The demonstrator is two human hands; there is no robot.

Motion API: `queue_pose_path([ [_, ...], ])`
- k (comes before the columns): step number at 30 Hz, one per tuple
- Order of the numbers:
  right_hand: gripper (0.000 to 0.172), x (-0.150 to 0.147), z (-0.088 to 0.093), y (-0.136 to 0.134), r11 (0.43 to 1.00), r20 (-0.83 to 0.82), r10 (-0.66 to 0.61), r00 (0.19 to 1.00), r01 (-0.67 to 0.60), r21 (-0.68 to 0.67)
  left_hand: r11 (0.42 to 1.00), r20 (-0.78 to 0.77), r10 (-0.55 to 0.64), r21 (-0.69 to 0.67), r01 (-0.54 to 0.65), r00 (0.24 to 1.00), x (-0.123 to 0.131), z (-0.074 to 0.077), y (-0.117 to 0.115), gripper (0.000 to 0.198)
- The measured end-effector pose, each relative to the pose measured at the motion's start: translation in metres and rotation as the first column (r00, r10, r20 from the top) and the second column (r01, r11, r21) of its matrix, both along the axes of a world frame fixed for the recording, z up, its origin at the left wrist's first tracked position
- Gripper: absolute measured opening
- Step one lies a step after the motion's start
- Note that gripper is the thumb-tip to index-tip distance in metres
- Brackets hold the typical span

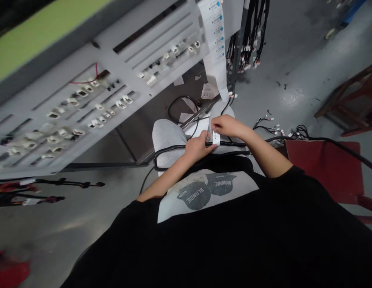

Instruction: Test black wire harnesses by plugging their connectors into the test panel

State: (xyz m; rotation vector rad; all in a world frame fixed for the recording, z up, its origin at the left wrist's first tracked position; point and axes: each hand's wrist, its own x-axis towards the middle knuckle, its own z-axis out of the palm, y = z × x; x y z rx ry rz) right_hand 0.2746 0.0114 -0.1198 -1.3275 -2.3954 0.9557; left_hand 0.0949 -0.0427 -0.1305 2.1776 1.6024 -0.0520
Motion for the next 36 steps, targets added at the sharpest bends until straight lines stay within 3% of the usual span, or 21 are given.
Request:
queue_pose_path([
  [2,0.013,-0.002,-0.007,-0.001,0.999,0.013,-0.029,0.999,0.029,0.029,0.996,-0.029,-0.019,0.085,0.021,0.999,-0.001,-0.006,-0.005,0.050],
  [5,0.015,-0.004,-0.019,-0.003,0.996,0.021,-0.058,0.998,0.056,0.071,0.967,-0.046,-0.133,0.212,0.140,0.990,-0.003,-0.014,-0.010,0.038],
  [9,0.035,-0.002,-0.029,-0.010,0.972,-0.112,-0.141,0.984,0.159,0.171,0.910,-0.116,-0.238,0.319,0.263,0.964,-0.003,-0.018,-0.012,0.032],
  [12,0.037,0.009,-0.031,-0.024,0.905,-0.261,-0.295,0.919,0.356,0.232,0.888,-0.137,-0.275,0.343,0.306,0.952,-0.003,-0.018,-0.012,0.034],
  [15,0.027,0.029,-0.035,-0.047,0.825,-0.248,-0.490,0.836,0.537,0.179,0.884,-0.120,-0.290,0.346,0.314,0.949,-0.002,-0.016,-0.011,0.034],
  [17,0.027,0.040,-0.040,-0.065,0.859,-0.152,-0.479,0.865,0.497,0.121,0.892,-0.100,-0.300,0.324,0.317,0.949,0.000,-0.014,-0.011,0.034],
  [19,0.028,0.047,-0.047,-0.080,0.923,-0.065,-0.368,0.927,0.373,0.093,0.907,-0.076,-0.308,0.277,0.317,0.948,0.003,-0.010,-0.009,0.036],
  [21,0.030,0.049,-0.054,-0.090,0.948,-0.015,-0.297,0.955,0.297,0.111,0.923,-0.061,-0.311,0.218,0.317,0.949,0.006,-0.005,-0.006,0.038],
  [25,0.026,0.044,-0.061,-0.091,0.940,-0.003,-0.313,0.950,0.311,0.142,0.926,-0.073,-0.362,0.089,0.368,0.929,0.011,0.007,0.008,0.037],
  [31,0.027,0.038,-0.051,-0.081,0.937,-0.071,-0.338,0.939,0.342,0.064,0.862,-0.091,-0.507,-0.061,0.503,0.857,0.013,0.033,0.033,0.037],
  [36,0.023,0.038,-0.044,-0.079,0.937,-0.086,-0.341,0.936,0.346,0.045,0.828,0.035,-0.534,-0.180,0.531,0.845,0.016,0.036,0.048,0.033],
])
